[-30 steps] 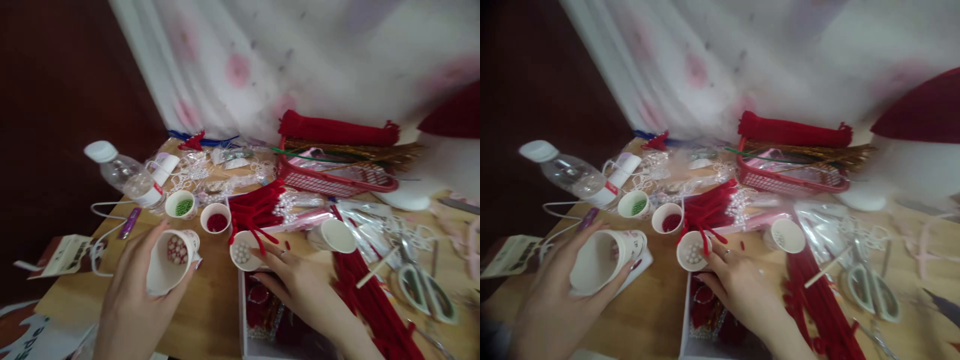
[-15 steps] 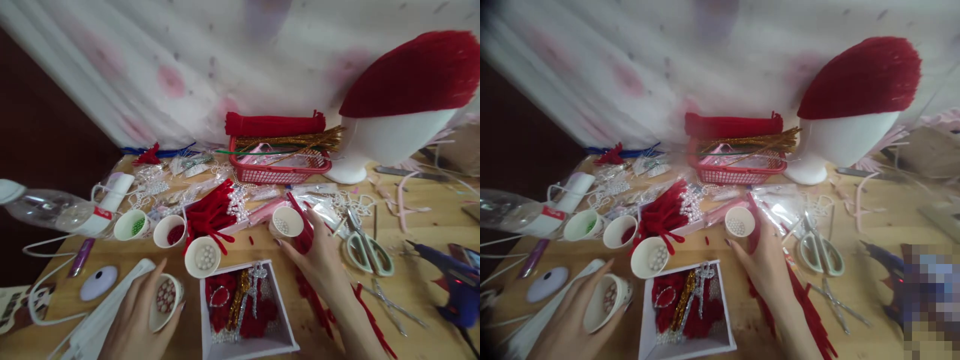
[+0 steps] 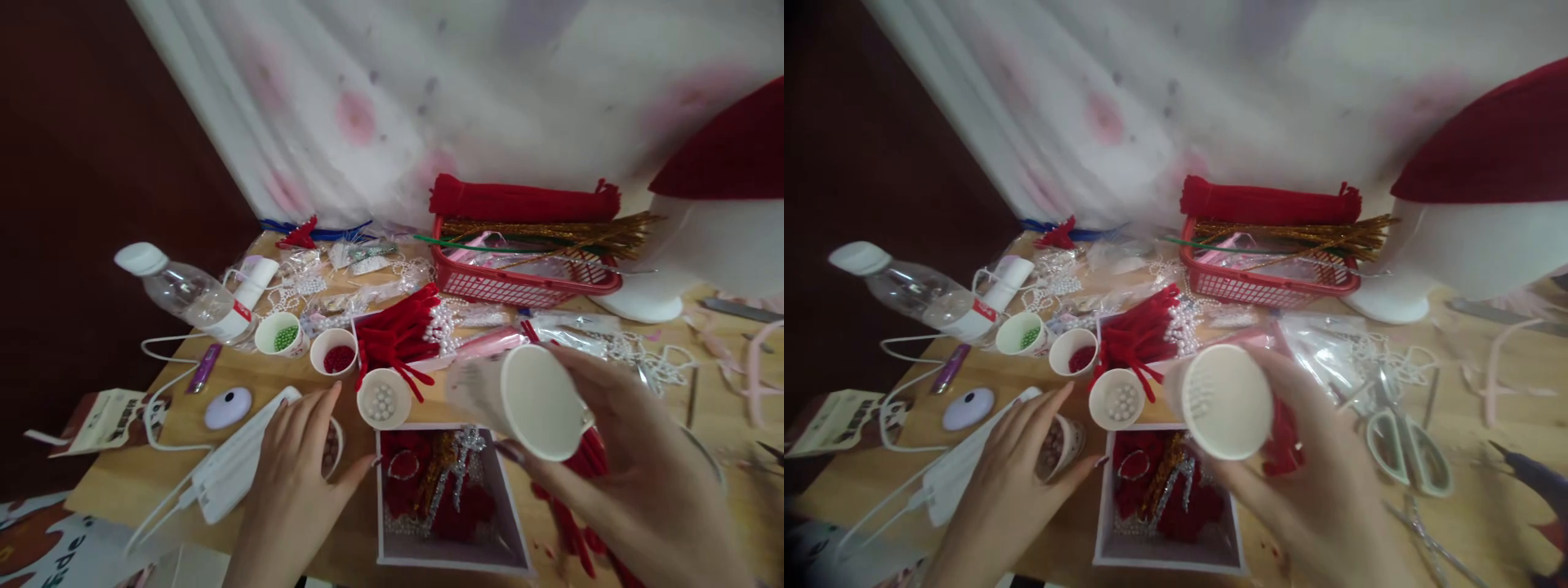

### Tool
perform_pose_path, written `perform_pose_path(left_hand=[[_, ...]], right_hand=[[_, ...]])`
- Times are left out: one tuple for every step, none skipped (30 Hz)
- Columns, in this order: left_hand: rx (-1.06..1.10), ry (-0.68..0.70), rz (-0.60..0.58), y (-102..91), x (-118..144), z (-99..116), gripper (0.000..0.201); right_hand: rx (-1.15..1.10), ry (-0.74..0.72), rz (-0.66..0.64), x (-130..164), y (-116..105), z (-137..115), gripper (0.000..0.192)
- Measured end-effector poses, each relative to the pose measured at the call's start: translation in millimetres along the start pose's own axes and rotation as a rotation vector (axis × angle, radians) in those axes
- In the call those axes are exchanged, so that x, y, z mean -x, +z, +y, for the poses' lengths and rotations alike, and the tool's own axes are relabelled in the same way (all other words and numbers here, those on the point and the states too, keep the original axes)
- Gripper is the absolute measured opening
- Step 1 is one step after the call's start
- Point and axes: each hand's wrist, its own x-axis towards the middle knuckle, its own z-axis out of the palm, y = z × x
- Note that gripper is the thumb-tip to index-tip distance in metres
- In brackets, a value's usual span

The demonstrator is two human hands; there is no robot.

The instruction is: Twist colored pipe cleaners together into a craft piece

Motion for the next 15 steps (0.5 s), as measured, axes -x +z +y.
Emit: perform_pose_path(left_hand=[[0.013, -0.007, 0.01, -1.8, 2, -2, 0.066], [0.029, -0.012, 0.016, -3.4, 4, -2, 0.067], [0.043, -0.014, 0.021, -4.6, 4, -2, 0.068], [0.053, -0.015, 0.027, -5.4, 4, -1, 0.07], [0.061, -0.019, 0.031, -5.9, 4, 1, 0.074], [0.068, -0.024, 0.033, -6.1, 3, 3, 0.078], [0.075, -0.031, 0.03, -6.0, 1, 6, 0.083], [0.083, -0.034, 0.023, -5.7, -1, 9, 0.087], [0.094, -0.03, 0.014, -5.4, -3, 11, 0.09], [0.107, -0.02, 0.005, -4.9, -5, 13, 0.092], [0.117, -0.006, -0.004, -4.2, -8, 15, 0.094], [0.123, 0.006, -0.014, -3.5, -11, 16, 0.096], [0.126, 0.015, -0.02, -2.6, -13, 18, 0.099], [0.127, 0.017, -0.023, -1.4, -16, 19, 0.101], [0.12, 0.009, -0.024, 0.0, -19, 21, 0.103]], right_hand=[[-0.019, -0.057, -0.065, -5, 9, -8, 0.061], [-0.022, -0.113, -0.131, -9, 20, -14, 0.06], [-0.013, -0.163, -0.186, -14, 33, -18, 0.057], [0.001, -0.207, -0.226, -18, 46, -19, 0.056], [0.027, -0.245, -0.262, -22, 58, -19, 0.055], [0.068, -0.28, -0.295, -24, 70, -17, 0.056], [0.117, -0.319, -0.325, -25, 79, -14, 0.057], [0.175, -0.358, -0.349, -25, 86, -11, 0.061], [0.233, -0.393, -0.365, -24, 90, -8, 0.065], [0.286, -0.421, -0.372, -23, 92, -6, 0.069], [0.329, -0.437, -0.367, -21, 91, -5, 0.071], [0.357, -0.44, -0.353, -18, 88, -5, 0.071], [0.372, -0.432, -0.336, -15, 84, -6, 0.068], [0.377, -0.42, -0.319, -11, 79, -7, 0.063], [0.372, -0.409, -0.298, -6, 72, -7, 0.057]])
